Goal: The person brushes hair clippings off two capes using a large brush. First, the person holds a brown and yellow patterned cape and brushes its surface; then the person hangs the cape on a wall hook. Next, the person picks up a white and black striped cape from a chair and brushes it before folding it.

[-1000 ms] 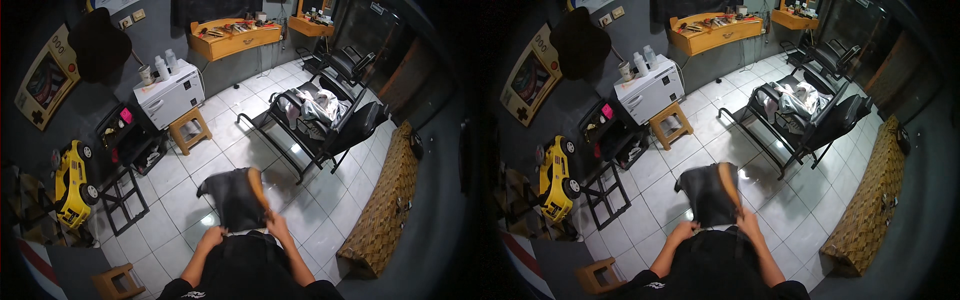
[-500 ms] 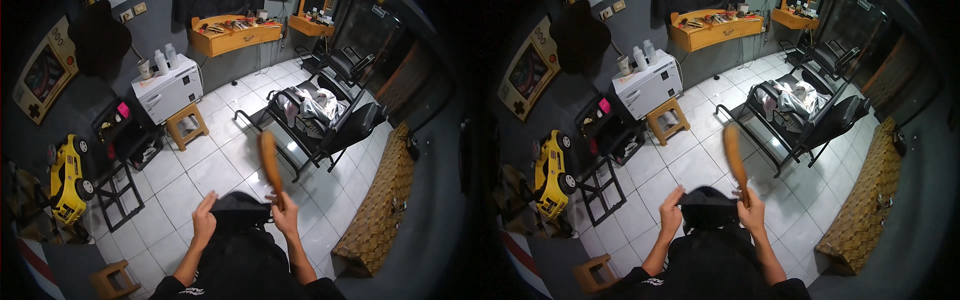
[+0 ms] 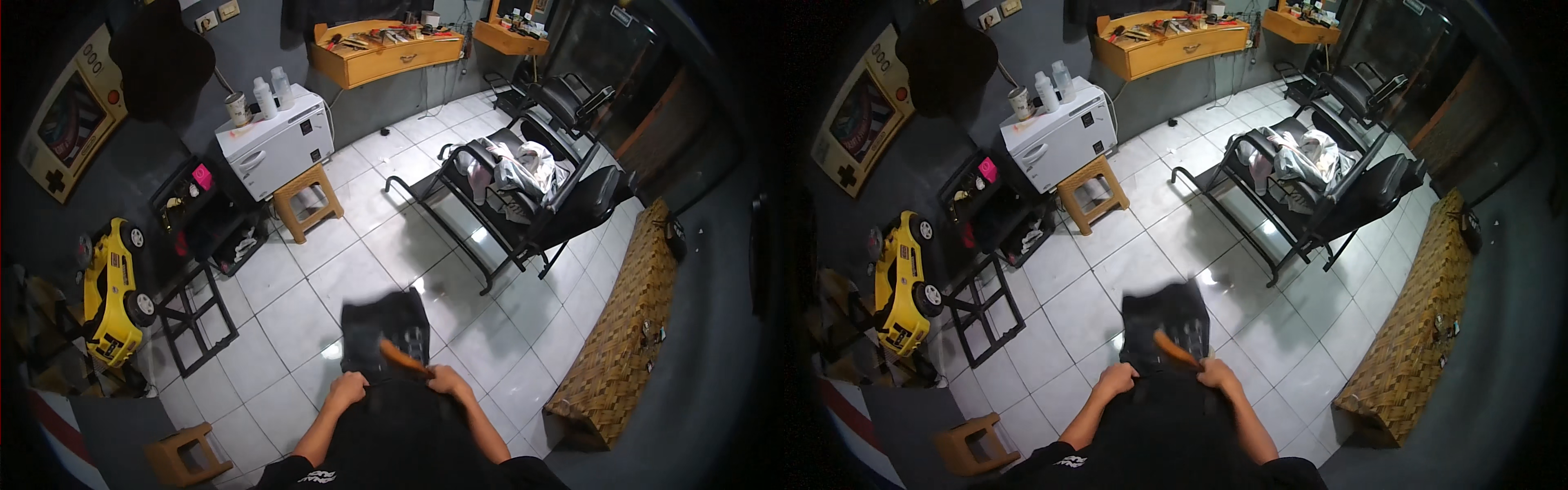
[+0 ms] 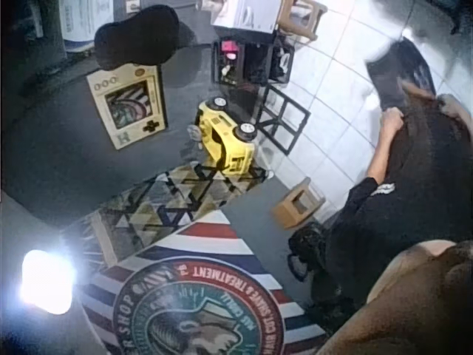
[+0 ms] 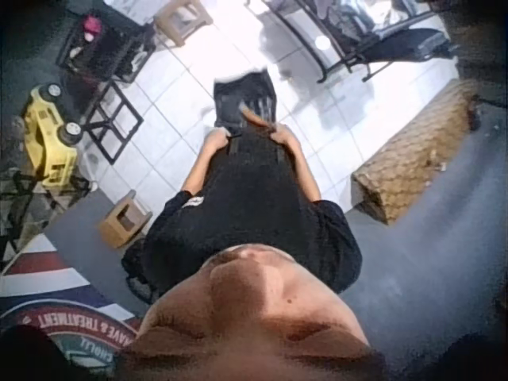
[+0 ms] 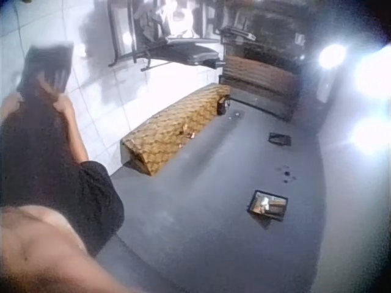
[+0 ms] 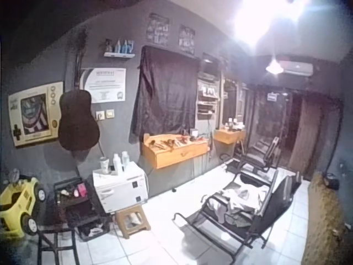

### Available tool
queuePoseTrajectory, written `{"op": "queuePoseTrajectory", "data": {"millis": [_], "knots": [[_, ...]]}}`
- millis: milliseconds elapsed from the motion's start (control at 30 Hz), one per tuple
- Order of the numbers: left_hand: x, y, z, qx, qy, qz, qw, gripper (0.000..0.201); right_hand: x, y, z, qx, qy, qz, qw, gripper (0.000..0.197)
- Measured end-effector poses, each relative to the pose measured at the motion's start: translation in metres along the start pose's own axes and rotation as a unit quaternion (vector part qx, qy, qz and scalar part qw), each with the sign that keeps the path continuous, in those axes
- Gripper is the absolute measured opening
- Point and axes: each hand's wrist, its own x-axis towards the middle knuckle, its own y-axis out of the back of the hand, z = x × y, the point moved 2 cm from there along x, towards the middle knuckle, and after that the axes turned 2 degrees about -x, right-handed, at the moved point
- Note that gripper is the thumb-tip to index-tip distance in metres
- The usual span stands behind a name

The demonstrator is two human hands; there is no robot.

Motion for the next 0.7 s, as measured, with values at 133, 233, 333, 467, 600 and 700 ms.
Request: {"op": "queuePoseTrajectory", "data": {"millis": [133, 233, 333, 467, 600, 700], "knots": [[-0.005, 0.031, -0.006, -0.191, -0.084, 0.137, 0.968, 0.037, 0.000, 0.055, -0.056, 0.062, -0.028, 0.110, 0.992, 0.031], [-0.022, 0.069, 0.016, -0.234, -0.137, 0.329, 0.905, 0.047, -0.003, 0.083, -0.084, 0.152, 0.019, 0.257, 0.954, 0.025], [-0.058, 0.118, 0.053, -0.243, -0.211, 0.502, 0.803, 0.054, -0.035, 0.132, -0.149, 0.205, 0.117, 0.429, 0.872, 0.027], [-0.090, 0.132, 0.073, -0.224, -0.259, 0.604, 0.720, 0.068, -0.054, 0.143, -0.182, 0.414, 0.237, 0.474, 0.740, 0.031], [-0.055, 0.099, 0.057, -0.140, -0.273, 0.456, 0.836, 0.063, -0.017, 0.092, -0.119, 0.185, 0.144, 0.413, 0.880, 0.037], [-0.011, 0.008, -0.010, 0.022, -0.077, 0.073, 0.994, 0.052, -0.003, 0.030, -0.043, 0.000, 0.030, 0.123, 0.992, 0.036]]}}
